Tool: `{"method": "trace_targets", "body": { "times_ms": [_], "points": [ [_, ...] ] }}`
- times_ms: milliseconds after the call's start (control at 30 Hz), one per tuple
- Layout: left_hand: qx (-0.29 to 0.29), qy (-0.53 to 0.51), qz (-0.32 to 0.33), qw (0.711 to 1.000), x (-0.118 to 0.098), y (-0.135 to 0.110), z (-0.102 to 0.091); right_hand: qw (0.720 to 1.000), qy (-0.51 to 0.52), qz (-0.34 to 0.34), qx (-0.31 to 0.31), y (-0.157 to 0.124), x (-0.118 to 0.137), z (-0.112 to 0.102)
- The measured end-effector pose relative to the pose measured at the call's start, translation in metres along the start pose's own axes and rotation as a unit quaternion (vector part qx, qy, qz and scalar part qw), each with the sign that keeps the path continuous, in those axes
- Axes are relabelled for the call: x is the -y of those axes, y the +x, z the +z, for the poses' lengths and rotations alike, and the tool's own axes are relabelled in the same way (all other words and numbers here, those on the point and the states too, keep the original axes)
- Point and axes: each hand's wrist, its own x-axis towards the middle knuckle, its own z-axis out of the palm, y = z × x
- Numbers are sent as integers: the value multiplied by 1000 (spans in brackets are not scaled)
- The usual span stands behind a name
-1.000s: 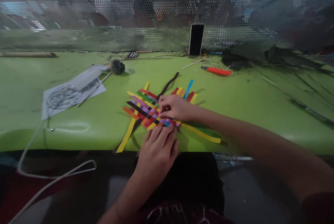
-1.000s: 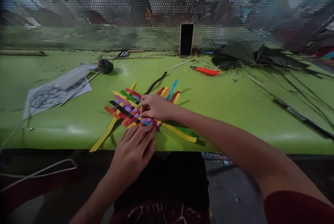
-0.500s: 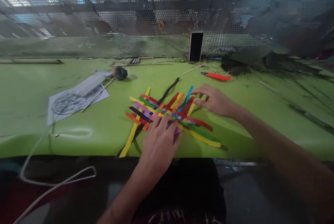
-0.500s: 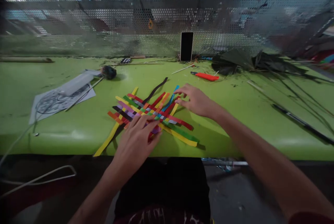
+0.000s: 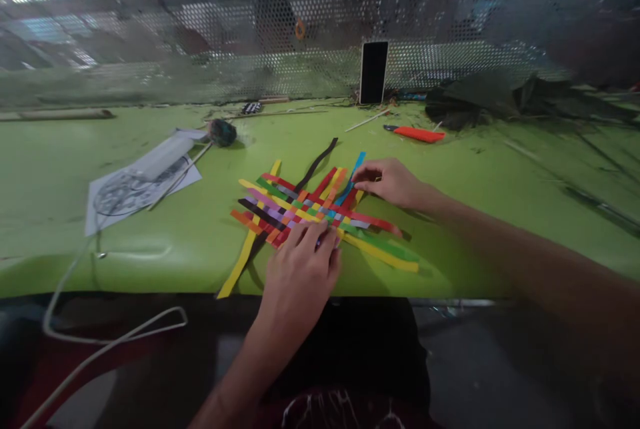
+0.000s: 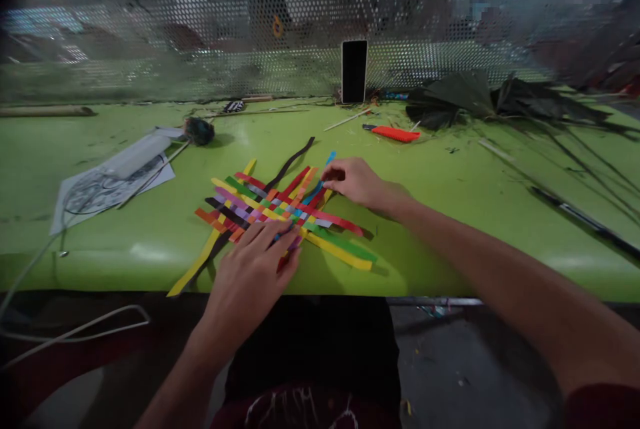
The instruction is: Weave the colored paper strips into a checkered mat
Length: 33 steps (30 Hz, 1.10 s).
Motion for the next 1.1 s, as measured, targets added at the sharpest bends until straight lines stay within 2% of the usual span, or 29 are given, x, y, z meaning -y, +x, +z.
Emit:
{"method": "trace_targets", "body": {
  "times_ms": [100, 167, 267, 567, 833, 967, 1100],
  "points": [
    [-8, -72, 25, 997, 4, -17, -5, 1000, -9, 5, -14, 0, -4, 2],
    [-18, -75, 27, 997, 7, -26, -7, 1000, -16, -7, -19, 0, -5, 2],
    [4, -62, 46, 997, 9, -31, -6, 999, -31, -29, -26, -2, -4, 1],
    [30, -39, 76, 996, 15, -29, -3, 996, -46, -55, -50, -10, -1, 1],
    [14, -65, 66, 996, 18, -24, -4, 999, -23, -39, -25, -3, -5, 4],
    [22, -60, 54, 996, 15, -20, -5, 999, -7, -18, -49, 4, -11, 7],
    [15, -45, 69, 996, 14, -20, -2, 996, -50, -16, -68, 5, -9, 12]
  ]
}}
